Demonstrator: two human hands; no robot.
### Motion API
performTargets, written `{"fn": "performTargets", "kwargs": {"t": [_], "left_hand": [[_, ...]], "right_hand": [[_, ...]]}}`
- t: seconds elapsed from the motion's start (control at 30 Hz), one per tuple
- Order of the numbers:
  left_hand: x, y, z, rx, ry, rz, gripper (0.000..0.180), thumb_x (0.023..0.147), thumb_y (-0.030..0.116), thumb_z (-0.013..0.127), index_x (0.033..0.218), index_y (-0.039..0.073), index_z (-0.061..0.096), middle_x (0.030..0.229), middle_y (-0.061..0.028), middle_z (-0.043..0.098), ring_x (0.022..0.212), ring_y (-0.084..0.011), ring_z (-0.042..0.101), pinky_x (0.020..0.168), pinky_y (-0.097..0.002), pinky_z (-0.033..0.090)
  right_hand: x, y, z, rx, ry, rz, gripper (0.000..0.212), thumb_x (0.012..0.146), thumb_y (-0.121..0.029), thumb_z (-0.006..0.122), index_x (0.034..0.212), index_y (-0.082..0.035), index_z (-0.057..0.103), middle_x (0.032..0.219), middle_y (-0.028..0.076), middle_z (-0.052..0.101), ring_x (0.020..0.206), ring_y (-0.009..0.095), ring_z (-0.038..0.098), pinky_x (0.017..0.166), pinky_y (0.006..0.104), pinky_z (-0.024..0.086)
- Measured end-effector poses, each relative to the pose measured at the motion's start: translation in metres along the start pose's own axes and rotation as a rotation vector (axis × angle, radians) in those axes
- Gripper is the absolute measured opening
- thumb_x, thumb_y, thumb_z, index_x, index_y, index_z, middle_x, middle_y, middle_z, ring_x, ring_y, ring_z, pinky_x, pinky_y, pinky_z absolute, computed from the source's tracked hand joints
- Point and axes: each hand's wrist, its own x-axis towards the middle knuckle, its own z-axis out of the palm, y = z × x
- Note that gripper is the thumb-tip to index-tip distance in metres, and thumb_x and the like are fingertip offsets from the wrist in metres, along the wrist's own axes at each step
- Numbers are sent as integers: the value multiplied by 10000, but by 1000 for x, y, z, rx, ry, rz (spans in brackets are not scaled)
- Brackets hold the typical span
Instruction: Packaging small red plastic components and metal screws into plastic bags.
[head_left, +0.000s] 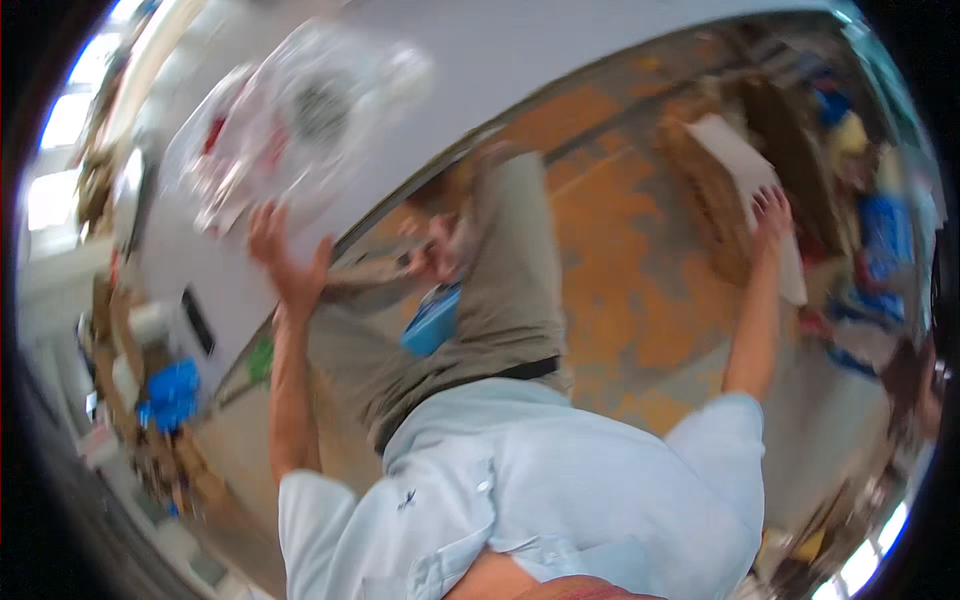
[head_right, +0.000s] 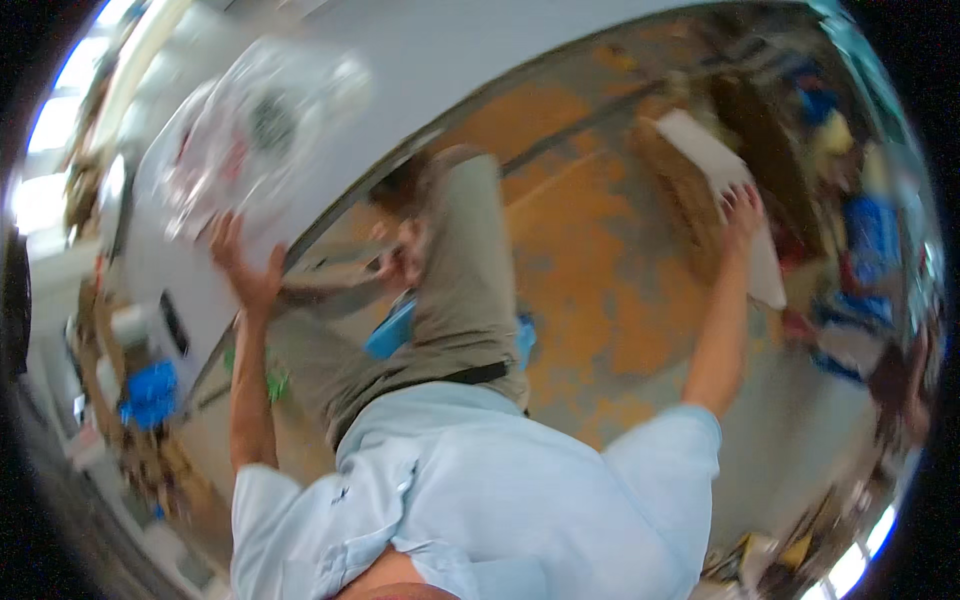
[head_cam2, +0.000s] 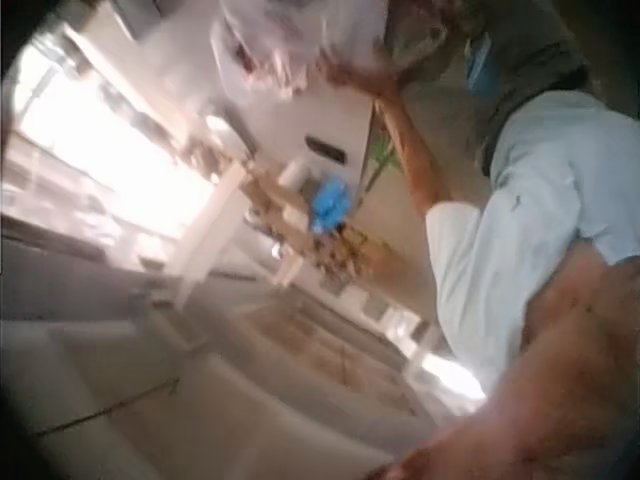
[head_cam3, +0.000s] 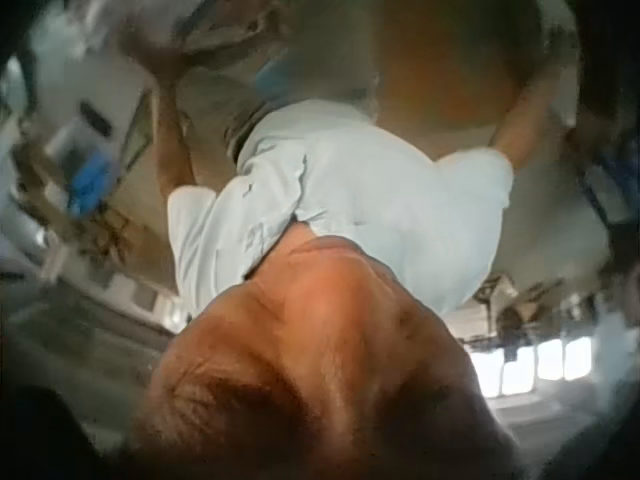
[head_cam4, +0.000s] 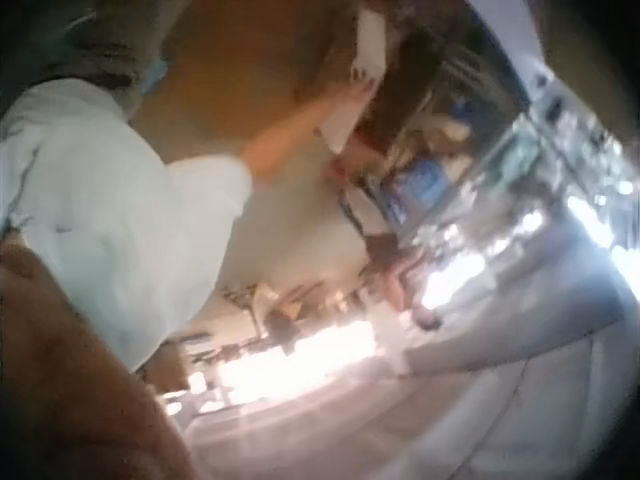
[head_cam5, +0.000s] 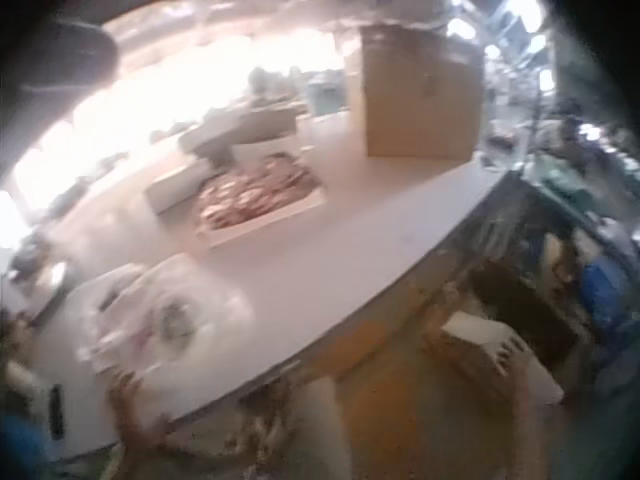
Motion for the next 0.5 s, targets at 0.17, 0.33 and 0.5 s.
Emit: {"fn": "performTargets", "kwargs": {"t": [0.17, 0.33, 0.5], "left_hand": [[11, 6, 9, 4, -3, -3, 793, 769, 308, 863, 1444, 62, 527, 1489, -168, 503, 1434, -395, 404, 1184, -522, 283], [4, 3, 3, -23, 45, 3, 814, 740, 292, 882, 1440, 75, 529, 1477, -161, 501, 1410, -392, 421, 1168, -522, 307], [0, 1, 0, -77, 63, -6, 814, 739, 302, 887, 1434, 75, 530, 1485, -165, 492, 1409, -397, 419, 1166, -526, 311]], "right_hand": [[-145, 54, 42, -193, -338, 153, 228, 1009, -107, 665, 1226, -36, 668, 1013, 57, 712, 813, 132, 660, 703, 280, 538], [-271, 90, 86, -165, -649, 188, 218, 1008, -118, 669, 1205, -24, 679, 986, 51, 711, 796, 113, 665, 689, 269, 534], [-314, 99, 87, -255, -715, 267, 243, 1016, -149, 661, 1214, -8, 677, 993, 55, 714, 806, 117, 673, 690, 270, 539]]}}
